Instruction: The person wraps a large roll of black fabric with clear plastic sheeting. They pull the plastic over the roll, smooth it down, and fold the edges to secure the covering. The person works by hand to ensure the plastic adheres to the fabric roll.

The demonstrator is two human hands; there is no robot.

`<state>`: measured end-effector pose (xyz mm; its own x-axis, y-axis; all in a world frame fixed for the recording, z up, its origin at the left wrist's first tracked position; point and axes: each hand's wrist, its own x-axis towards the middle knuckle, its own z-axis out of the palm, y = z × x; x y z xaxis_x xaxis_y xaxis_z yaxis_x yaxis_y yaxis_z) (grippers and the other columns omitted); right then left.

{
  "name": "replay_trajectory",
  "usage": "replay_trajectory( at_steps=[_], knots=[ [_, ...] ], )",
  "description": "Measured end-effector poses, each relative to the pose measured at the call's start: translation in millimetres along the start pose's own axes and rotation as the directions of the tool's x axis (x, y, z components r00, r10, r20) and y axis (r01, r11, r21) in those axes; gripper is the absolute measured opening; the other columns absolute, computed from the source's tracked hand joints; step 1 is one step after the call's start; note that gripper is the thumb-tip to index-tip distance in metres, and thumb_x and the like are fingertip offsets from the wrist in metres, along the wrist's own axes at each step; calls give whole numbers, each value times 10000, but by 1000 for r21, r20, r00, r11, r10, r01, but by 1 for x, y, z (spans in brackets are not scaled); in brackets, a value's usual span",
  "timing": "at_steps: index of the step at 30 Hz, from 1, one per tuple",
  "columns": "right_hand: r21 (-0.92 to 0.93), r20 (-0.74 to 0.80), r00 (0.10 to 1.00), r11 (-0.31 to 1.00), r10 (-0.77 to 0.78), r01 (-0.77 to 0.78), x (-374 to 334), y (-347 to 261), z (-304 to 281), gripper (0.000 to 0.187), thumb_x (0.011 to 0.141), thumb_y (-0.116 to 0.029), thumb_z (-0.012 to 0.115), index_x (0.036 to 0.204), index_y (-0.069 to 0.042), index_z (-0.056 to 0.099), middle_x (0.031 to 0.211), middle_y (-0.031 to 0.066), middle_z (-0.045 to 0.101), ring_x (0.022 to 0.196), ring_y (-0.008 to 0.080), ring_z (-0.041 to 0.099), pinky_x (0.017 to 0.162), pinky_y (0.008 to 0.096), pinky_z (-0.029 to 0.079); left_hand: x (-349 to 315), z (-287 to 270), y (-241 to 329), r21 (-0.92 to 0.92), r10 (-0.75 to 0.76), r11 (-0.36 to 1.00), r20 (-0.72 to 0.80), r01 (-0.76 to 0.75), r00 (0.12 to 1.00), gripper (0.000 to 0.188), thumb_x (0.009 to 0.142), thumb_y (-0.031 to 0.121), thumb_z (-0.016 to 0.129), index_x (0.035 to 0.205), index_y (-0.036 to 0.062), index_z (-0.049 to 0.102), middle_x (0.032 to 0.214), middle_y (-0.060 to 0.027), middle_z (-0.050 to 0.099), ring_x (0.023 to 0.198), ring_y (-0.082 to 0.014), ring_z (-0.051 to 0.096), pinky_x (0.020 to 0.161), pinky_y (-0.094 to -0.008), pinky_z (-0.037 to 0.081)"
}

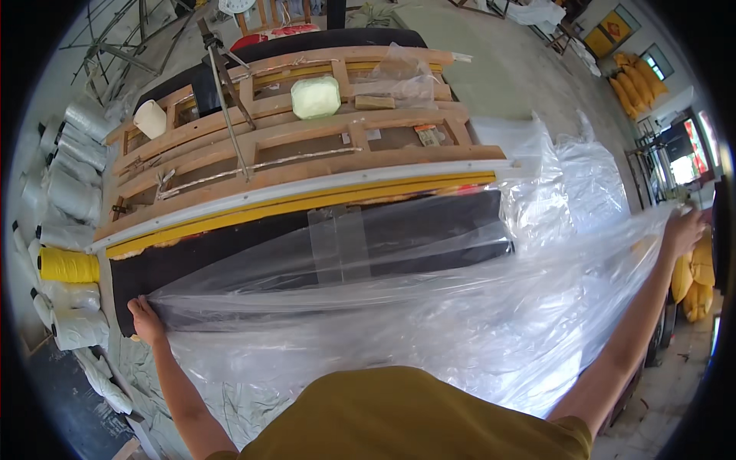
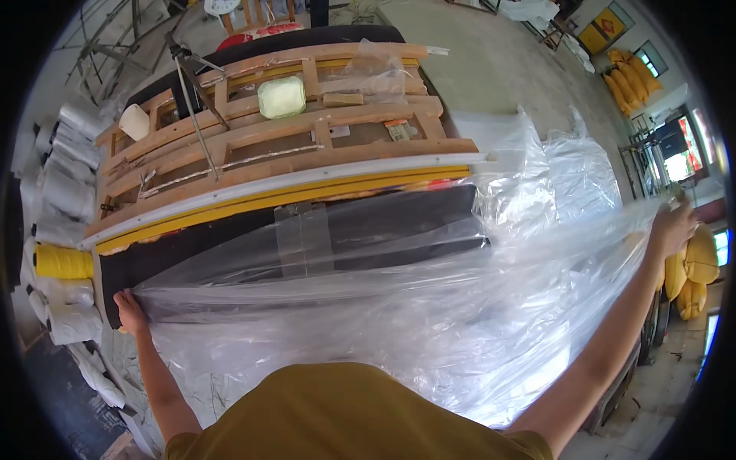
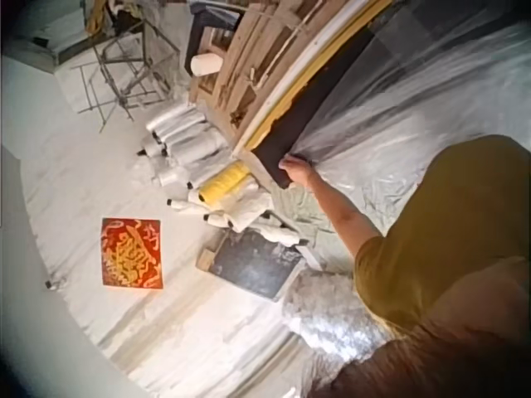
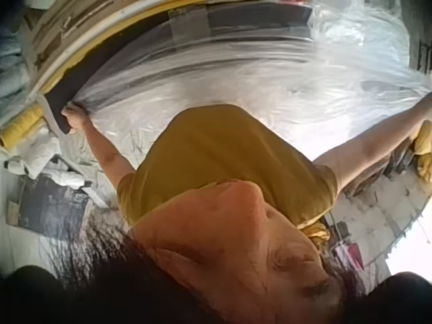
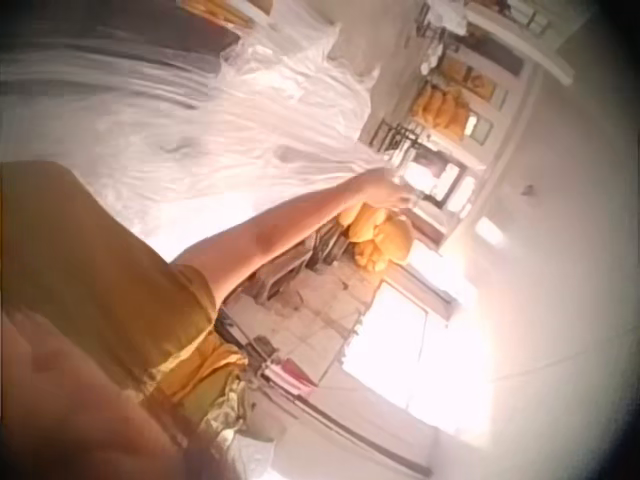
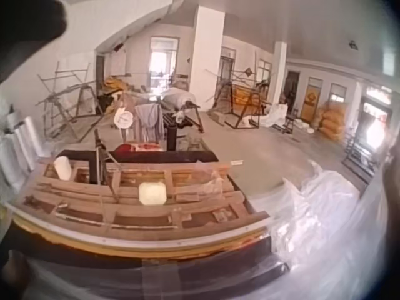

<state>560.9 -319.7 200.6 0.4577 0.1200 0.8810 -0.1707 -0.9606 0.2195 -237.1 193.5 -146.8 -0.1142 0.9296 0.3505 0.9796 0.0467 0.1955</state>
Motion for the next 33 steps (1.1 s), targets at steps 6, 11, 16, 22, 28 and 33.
replay_trajectory(
  at_steps=[6, 11, 16, 22, 28, 33],
  knots=[
    [801, -255, 664, 231, -703, 552, -203, -151, -64, 315, 848, -293, 581, 1027, -36, 548, 990, 173, 564, 958, 332, 515, 898, 498, 386, 3, 7, -2, 0, 45, 999, -47, -45, 998, 280, 950, 314, 437, 893, 50, 509, 838, -188, 627, 769, -394, 603, 603, -462, 453],
    [886, 366, 678, 461, -637, -45, -312, -133, 51, 314, 876, -133, 525, 1146, 27, 504, 1164, 234, 537, 1140, 414, 444, 978, 453, 354, -5, -1, 15, -121, 115, 985, -78, -124, 990, 258, 949, 266, 432, 913, 33, 535, 816, -216, 618, 737, -400, 599, 598, -453, 459],
    [956, 129, 375, 215, -918, 199, -328, -166, -70, 512, 870, -217, 531, 1285, 52, 397, 1375, 216, 363, 1272, 389, 333, 1051, 510, 234, -6, -8, -52, 19, 169, 985, -13, -169, 986, 261, 952, 260, 428, 967, 39, 565, 856, -209, 626, 755, -370, 604, 621, -421, 458],
    [949, 149, 376, 239, -914, 206, -332, -195, -82, 627, 884, -398, 474, 1331, 28, 366, 1432, 185, 303, 1349, 348, 229, 1051, 586, 141, 17, -6, -98, -387, -222, 902, -37, 191, 974, 383, 945, 308, 441, 1096, -30, 538, 1078, -193, 603, 921, -316, 574, 833, -342, 431],
    [960, 6, 268, 81, -963, 269, -354, -179, -123, 630, 897, -421, 436, 1344, 16, 356, 1440, 182, 288, 1337, 338, 256, 1046, 611, 97, -20, -61, -171, -7, -250, 968, -34, 250, 968, 212, 880, 161, 517, 1014, 16, 596, 1004, -141, 643, 957, -265, 611, 814, -347, 468],
    [959, -44, 324, 51, -945, 279, -344, -226, -123, 576, 905, -399, 434, 1327, -8, 400, 1447, 125, 300, 1342, 288, 266, 1049, 611, 72, -30, -61, -159, -169, -121, 980, -102, 102, 987, 175, 918, 155, 489, 965, 8, 573, 870, -133, 636, 790, -251, 620, 723, -342, 472]
  ],
)
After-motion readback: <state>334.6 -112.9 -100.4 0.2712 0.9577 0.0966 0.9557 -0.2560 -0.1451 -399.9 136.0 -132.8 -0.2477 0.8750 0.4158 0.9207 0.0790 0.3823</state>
